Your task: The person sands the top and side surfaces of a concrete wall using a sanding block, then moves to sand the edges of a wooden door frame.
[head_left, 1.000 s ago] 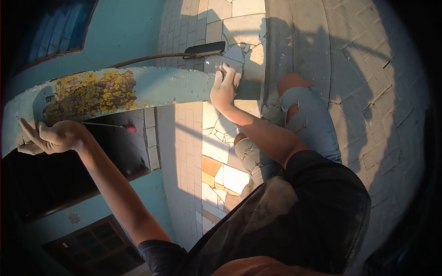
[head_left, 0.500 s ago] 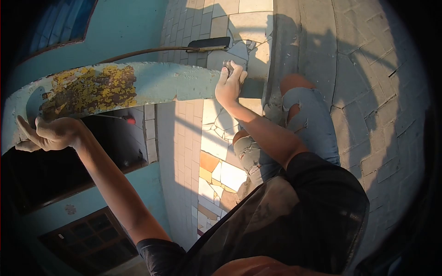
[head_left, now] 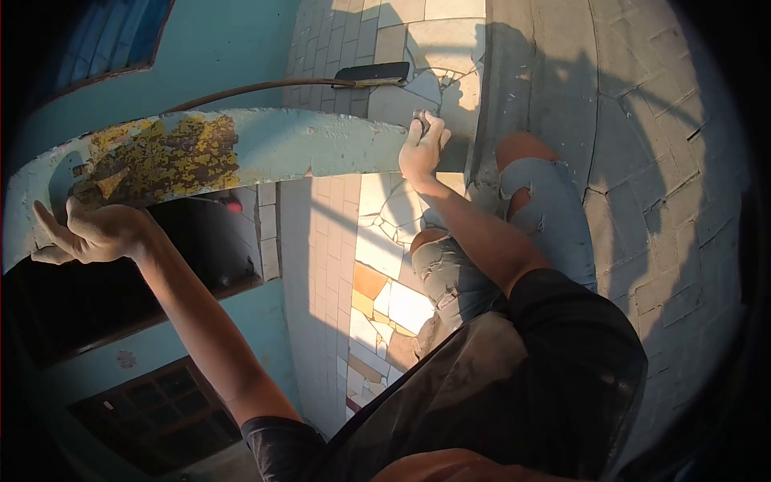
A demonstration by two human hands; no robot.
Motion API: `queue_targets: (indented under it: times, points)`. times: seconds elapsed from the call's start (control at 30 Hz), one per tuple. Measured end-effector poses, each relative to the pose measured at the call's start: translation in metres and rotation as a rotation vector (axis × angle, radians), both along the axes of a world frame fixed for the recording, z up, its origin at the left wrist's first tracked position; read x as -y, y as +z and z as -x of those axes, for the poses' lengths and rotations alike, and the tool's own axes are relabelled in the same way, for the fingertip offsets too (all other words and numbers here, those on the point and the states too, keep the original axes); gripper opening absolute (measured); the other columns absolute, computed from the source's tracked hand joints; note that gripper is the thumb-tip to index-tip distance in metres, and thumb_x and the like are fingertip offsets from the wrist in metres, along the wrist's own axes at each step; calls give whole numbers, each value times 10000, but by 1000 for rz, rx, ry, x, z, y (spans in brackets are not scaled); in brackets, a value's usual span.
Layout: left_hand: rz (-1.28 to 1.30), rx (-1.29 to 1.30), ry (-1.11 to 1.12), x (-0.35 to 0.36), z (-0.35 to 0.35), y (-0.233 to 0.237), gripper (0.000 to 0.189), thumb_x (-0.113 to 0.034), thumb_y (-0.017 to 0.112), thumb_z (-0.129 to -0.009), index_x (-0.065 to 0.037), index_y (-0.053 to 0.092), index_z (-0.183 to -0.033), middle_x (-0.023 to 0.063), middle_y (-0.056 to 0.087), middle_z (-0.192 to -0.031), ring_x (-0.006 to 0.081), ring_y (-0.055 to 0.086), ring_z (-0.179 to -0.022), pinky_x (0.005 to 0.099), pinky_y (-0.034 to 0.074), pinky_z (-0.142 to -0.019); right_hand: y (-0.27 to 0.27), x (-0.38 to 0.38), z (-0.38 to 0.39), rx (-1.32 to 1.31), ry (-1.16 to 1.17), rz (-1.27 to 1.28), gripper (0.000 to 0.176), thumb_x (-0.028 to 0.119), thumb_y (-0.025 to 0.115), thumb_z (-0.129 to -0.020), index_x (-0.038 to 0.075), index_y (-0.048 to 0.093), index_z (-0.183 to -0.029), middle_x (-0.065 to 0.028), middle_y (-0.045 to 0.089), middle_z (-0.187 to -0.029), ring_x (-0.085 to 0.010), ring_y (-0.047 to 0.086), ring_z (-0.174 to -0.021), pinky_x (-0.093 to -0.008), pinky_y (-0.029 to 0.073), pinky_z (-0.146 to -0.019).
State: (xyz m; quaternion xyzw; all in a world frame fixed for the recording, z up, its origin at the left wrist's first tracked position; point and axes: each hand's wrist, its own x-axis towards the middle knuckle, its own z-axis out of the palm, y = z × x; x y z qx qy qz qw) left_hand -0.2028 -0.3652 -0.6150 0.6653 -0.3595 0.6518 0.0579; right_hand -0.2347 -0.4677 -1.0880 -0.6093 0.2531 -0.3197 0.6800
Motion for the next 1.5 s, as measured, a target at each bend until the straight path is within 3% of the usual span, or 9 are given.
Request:
queue_targets:
  times: [0.17, 0.43, 0.5, 0.63, 0.73, 0.93, 1.2, 1.43, 1.5]
  points:
    - [97, -75, -55, 23, 10, -14, 276, -146, 551, -899, 17, 752, -995, 120, 687, -1338, 415, 141, -1557, 586, 310, -1203, 212, 23, 2, 659, 220, 140, 395, 144, 695, -957, 12, 560, -1304, -177, 528, -1102, -345, 518, -1009, -438, 451, -914]
    - [-9, -107, -33, 25, 17, -15, 419, -134, 583, -858, 54, 710, -1210, 337, 425, -1490, 412, 134, -1546, 526, 338, -1189, -33, -6, 1, 36, 28, -15, 328, 127, 608, -1011, 8, 527, -1306, -199, 556, -1096, -360, 536, -1048, -443, 451, -942]
    - [38, -110, -31, 17, 11, -10, 434, -124, 587, -844, 63, 700, -1218, 347, 308, -1517, 389, 188, -1522, 516, 397, -1151, -14, -9, -15, -237, -46, -162, 312, 126, 585, -1022, -19, 512, -1288, -212, 580, -1108, -362, 517, -1093, -449, 429, -970]
    - [64, -161, -37, 6, 7, -3, 449, -108, 587, -827, 79, 688, -1222, 347, 162, -1566, 353, 263, -1493, 496, 500, -1075, 155, 15, -7, 420, 116, 60, 359, 159, 656, -973, 28, 538, -1285, -204, 561, -1100, -385, 502, -1048, -484, 452, -931]
    - [1, -146, -17, 1, 5, -1, 439, -99, 576, -834, 98, 683, -1211, 316, 136, -1588, 341, 281, -1484, 476, 553, -1014, 186, 24, -10, 635, 149, 233, 365, 181, 693, -954, 37, 574, -1268, -191, 526, -1092, -365, 526, -1056, -454, 478, -897]
    - [79, -100, -52, 18, 10, -11, 432, -103, 592, -846, 118, 674, -1208, 277, 233, -1534, 306, 422, -1357, 356, 614, -889, -75, -6, -9, -156, -73, 30, 271, 138, 618, -1001, 16, 584, -1240, -214, 604, -1093, -391, 534, -1038, -475, 462, -909]
    - [42, -135, 32, 22, 17, -16, 445, -133, 641, -858, 51, 682, -1261, 321, 265, -1491, 359, 347, -1415, 460, 538, -1033, 234, 17, 6, 693, 146, 140, 402, 138, 744, -909, 53, 584, -1268, -148, 520, -1034, -330, 530, -1013, -441, 480, -891]
    - [108, -215, -3, 22, 23, -18, 453, -167, 682, -861, 45, 682, -1261, 317, 162, -1564, 387, 299, -1465, 479, 577, -979, -73, -10, 4, -111, -42, -18, 254, 109, 604, -1017, -21, 569, -1233, -198, 601, -1094, -370, 564, -1030, -440, 464, -929]
    - [101, -189, -8, 4, 11, -8, 452, -157, 683, -855, 54, 681, -1255, 306, 162, -1569, 382, 320, -1455, 472, 600, -939, -75, -4, -11, -255, -94, -78, 214, 111, 594, -1016, -4, 554, -1193, -197, 632, -1100, -381, 545, -1041, -471, 447, -930]
